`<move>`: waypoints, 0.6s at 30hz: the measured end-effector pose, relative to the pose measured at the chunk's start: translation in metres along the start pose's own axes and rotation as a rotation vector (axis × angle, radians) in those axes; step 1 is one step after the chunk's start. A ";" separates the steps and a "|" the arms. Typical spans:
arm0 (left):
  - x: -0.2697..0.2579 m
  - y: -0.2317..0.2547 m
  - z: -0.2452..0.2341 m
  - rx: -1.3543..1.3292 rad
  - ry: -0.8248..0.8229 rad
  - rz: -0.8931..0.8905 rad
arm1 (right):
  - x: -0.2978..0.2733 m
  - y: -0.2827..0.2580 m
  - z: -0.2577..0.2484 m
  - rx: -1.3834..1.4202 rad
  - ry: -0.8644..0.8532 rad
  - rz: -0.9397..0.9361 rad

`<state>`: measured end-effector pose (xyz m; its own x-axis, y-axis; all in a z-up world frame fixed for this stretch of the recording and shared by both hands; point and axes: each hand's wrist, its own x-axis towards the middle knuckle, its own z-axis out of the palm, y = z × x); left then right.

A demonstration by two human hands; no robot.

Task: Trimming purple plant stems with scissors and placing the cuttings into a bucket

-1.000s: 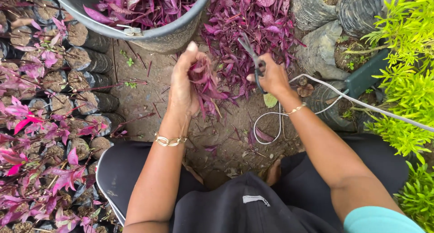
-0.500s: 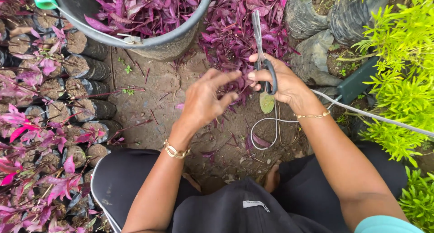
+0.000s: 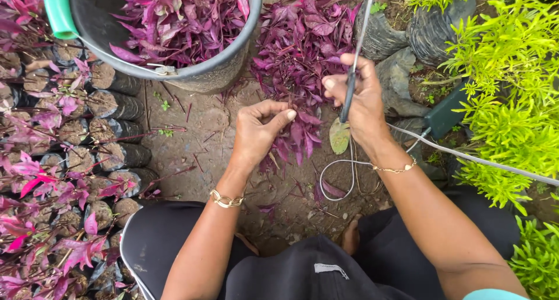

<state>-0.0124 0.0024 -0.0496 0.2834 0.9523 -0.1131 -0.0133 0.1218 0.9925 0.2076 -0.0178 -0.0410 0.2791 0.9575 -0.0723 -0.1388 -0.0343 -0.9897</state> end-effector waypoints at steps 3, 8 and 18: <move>-0.002 0.007 -0.003 0.082 -0.060 0.013 | -0.005 -0.028 0.015 -0.038 -0.179 -0.152; -0.003 0.002 0.003 0.088 -0.105 0.019 | -0.012 -0.014 0.023 -0.074 -0.277 -0.106; 0.002 0.009 -0.013 0.033 0.067 0.017 | -0.011 -0.009 0.019 -0.146 -0.178 -0.030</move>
<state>-0.0240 0.0091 -0.0412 0.2187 0.9709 -0.0977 0.0145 0.0969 0.9952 0.1873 -0.0224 -0.0290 0.1070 0.9937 -0.0321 0.0095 -0.0333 -0.9994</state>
